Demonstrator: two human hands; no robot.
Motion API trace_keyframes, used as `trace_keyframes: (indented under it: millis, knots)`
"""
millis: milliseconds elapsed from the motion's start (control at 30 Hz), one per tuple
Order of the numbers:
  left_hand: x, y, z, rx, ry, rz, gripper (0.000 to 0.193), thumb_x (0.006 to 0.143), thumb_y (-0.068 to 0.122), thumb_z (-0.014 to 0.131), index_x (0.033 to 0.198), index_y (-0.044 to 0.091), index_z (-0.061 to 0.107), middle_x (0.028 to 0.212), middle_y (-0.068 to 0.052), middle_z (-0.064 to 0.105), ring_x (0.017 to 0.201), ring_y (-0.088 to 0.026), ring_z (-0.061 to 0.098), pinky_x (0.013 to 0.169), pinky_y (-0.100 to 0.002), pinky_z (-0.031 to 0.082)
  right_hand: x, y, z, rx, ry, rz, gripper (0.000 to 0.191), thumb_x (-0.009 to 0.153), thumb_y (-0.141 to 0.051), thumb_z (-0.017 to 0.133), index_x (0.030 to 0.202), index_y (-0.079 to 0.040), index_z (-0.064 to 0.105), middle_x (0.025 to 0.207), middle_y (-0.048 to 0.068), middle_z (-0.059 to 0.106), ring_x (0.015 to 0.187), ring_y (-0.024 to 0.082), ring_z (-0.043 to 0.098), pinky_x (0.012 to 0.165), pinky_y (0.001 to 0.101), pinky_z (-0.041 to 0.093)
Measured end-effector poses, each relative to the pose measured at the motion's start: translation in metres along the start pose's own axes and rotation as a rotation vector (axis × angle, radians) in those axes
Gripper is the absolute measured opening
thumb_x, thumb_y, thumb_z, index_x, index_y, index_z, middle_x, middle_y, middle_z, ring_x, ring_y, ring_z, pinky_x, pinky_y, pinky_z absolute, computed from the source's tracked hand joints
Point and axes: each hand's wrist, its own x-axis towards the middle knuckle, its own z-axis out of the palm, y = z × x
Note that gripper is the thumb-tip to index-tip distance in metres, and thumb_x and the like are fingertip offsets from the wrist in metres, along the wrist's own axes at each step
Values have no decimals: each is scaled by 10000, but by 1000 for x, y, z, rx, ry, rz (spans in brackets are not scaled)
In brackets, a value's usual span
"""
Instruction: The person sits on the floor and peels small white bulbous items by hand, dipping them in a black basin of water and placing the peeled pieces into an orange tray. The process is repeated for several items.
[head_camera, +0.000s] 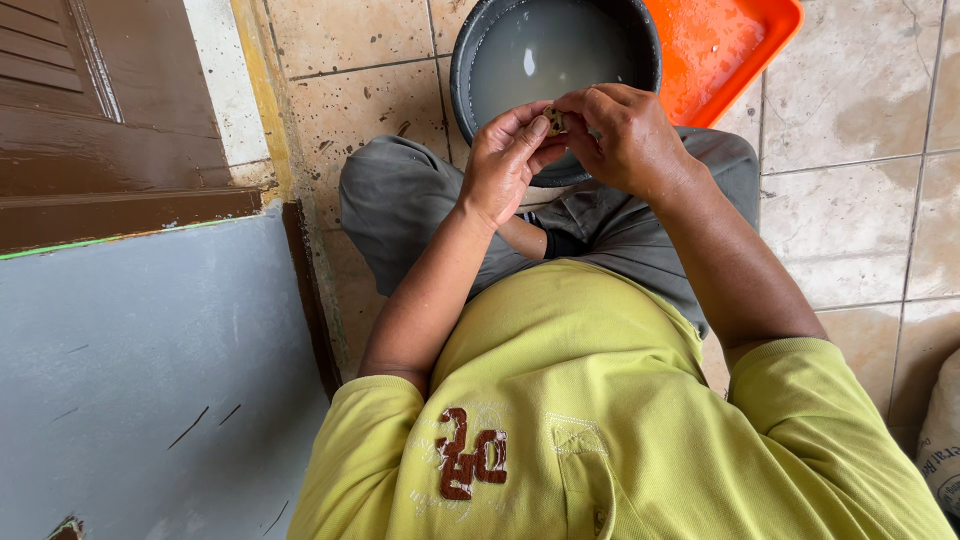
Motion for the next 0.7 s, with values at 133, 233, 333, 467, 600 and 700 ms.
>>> trace_keyframes:
  millis: [133,233,333,467,600,700]
  knots:
    - [-1,-1,0,51,-19,-2,297,1086,155,622,1324,-23,635,1183,-119,712,1076,-197,709,960,-356,622,0,1,0,-12,-23,35,160,953,41,743,1092,-17,690,869,118,690,790,289,700,702,382,572]
    - [-3,-4,-2,40,-58,-12,312,1096,167,614,1345,-19,635,1188,-103,712,1077,-182,702,972,-348,620,-4,6,1,64,-26,72,194,897,17,765,1069,-12,679,844,116,675,783,262,698,691,356,568]
    - [-4,-7,-4,-40,-65,-65,314,1102,169,605,1351,-21,635,1190,-96,707,1064,-176,699,969,-342,618,-13,13,5,210,-3,231,133,943,30,732,1052,1,662,851,118,672,767,185,695,679,304,563]
    - [-2,-6,-5,-213,-118,-124,312,1134,168,596,1368,-33,644,1163,-96,692,1022,-180,690,952,-314,600,-23,24,18,728,8,567,56,1040,6,668,1087,-10,643,965,94,670,848,100,651,755,243,537]
    - [1,-1,-5,-222,-119,-122,310,1098,144,604,1368,-8,617,1171,-105,698,1029,-170,688,951,-297,595,-19,32,23,404,40,601,77,1028,22,654,1102,8,670,967,109,702,831,161,699,733,276,546]
    - [6,2,-9,-161,-63,-118,286,1077,133,605,1329,-3,603,1150,-109,701,1008,-177,696,935,-311,602,-13,28,14,306,104,307,161,984,81,597,1121,30,663,1123,181,676,1036,291,687,823,350,566]
